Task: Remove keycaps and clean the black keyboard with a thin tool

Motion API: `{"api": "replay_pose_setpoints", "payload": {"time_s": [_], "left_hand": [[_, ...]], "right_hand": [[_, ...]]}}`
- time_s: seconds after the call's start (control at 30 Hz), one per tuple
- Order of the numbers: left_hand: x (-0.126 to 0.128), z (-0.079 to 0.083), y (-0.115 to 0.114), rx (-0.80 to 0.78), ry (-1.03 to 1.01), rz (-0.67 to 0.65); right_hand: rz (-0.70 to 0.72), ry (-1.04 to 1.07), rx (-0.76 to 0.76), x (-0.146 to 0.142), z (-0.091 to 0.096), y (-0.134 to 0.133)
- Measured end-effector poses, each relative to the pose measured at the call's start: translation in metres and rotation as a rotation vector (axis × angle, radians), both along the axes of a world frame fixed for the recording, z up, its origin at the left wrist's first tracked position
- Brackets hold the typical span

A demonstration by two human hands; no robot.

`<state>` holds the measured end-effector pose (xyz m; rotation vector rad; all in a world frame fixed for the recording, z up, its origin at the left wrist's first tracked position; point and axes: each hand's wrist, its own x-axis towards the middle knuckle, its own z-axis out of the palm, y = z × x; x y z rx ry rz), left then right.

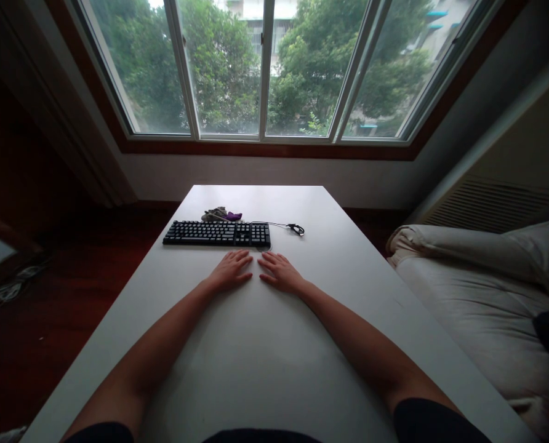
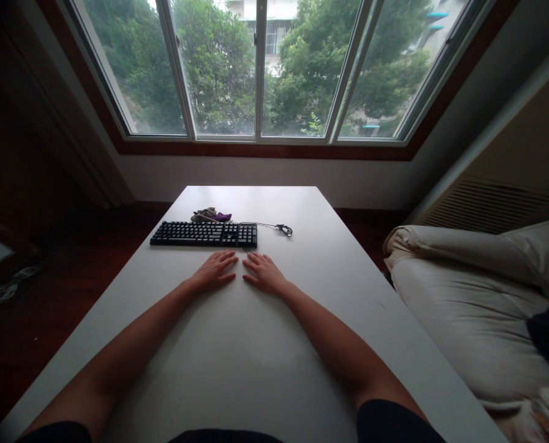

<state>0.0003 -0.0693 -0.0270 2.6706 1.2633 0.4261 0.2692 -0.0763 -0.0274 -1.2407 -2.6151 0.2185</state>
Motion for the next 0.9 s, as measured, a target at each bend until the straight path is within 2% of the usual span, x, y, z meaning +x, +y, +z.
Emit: {"api": "replay_pose_setpoints", "payload": {"time_s": [0.57,0.9], "left_hand": [[-0.001,-0.0033,0.0013,0.01,-0.002,-0.001],[-0.0001,-0.0001,-0.0003,-0.001,-0.002,0.003]], "right_hand": [[0.005,-0.005,0.007,0.0002,0.0002,-0.0008],[0.016,0.001,0.012,0.0005,0.0005,-0.0004]]}}
